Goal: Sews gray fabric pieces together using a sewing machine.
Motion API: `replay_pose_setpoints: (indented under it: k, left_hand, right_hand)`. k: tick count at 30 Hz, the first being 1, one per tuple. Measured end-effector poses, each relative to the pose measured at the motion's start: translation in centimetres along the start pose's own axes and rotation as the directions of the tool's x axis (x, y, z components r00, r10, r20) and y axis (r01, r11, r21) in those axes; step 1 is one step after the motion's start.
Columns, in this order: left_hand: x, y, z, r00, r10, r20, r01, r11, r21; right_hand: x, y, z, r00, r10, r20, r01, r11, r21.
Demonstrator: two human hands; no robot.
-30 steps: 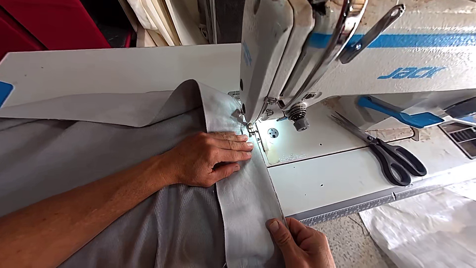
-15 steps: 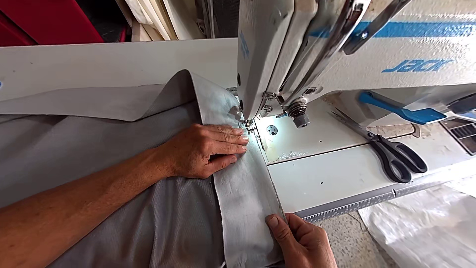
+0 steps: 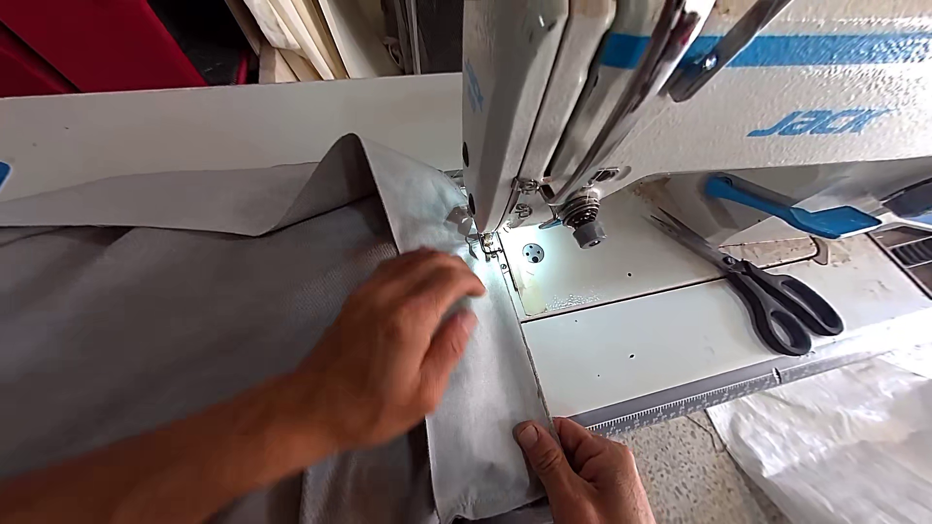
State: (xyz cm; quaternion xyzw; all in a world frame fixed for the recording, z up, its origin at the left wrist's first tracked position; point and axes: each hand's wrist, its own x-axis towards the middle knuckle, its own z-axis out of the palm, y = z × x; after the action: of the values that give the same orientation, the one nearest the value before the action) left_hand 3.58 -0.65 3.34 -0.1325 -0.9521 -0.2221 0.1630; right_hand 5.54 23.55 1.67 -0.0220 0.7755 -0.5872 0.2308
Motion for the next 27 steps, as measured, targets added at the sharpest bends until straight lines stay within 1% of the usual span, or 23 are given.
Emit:
replay_pose_setpoints:
  k: [1,2,5,8,14,19,27]
  left_hand:
    - [-0.8,0.6,0.4,1.0,-0.017,0.013,0.018,1.0,-0.019]
    - [-1.6,0.5,1.0,0.999,-0.01,0.039,0.011,1.0,-0.023]
    - [-2.9,-2.2,2.1,0.985,0.062,0.16,-0.071,0.996,0.051]
    - [-2.9,-3.8,1.7,0.968,0.11,0.225,-0.135,0.986,0.1]
    - [-2.1,-5.1,1.1,0.956,0.169,0.239,-0.194,0.977,0.084]
    - [-2.0,-5.5,1.0,0.954,0.175,0.245,-0.2,0.977,0.08]
    - [-1.6,-6.0,0.9,0.952,0.177,0.251,-0.202,0.976,0.078]
  right_hand:
    - [0.0,0.0,0.0,1.0,0.001,-0.003,-0.001,1.0,0.001]
    - [0.1,0.0,-0.1,1.0,0.002,-0.004,-0.002,1.0,0.001]
    - [0.2,0.0,-0.4,1.0,0.006,-0.002,-0.006,1.0,0.0]
    - [0.2,0.1,-0.6,1.0,0.004,-0.005,-0.004,1.0,-0.007]
    - [0.4,0.0,-0.3,1.0,-0.001,0.0,0.001,1.0,-0.014]
    - [0.4,0.1,-0.3,1.0,-0.02,0.001,0.02,1.0,-0.018]
    - [0.5,-0.1,-0.3,1.0,-0.012,0.0,0.012,1.0,-0.016]
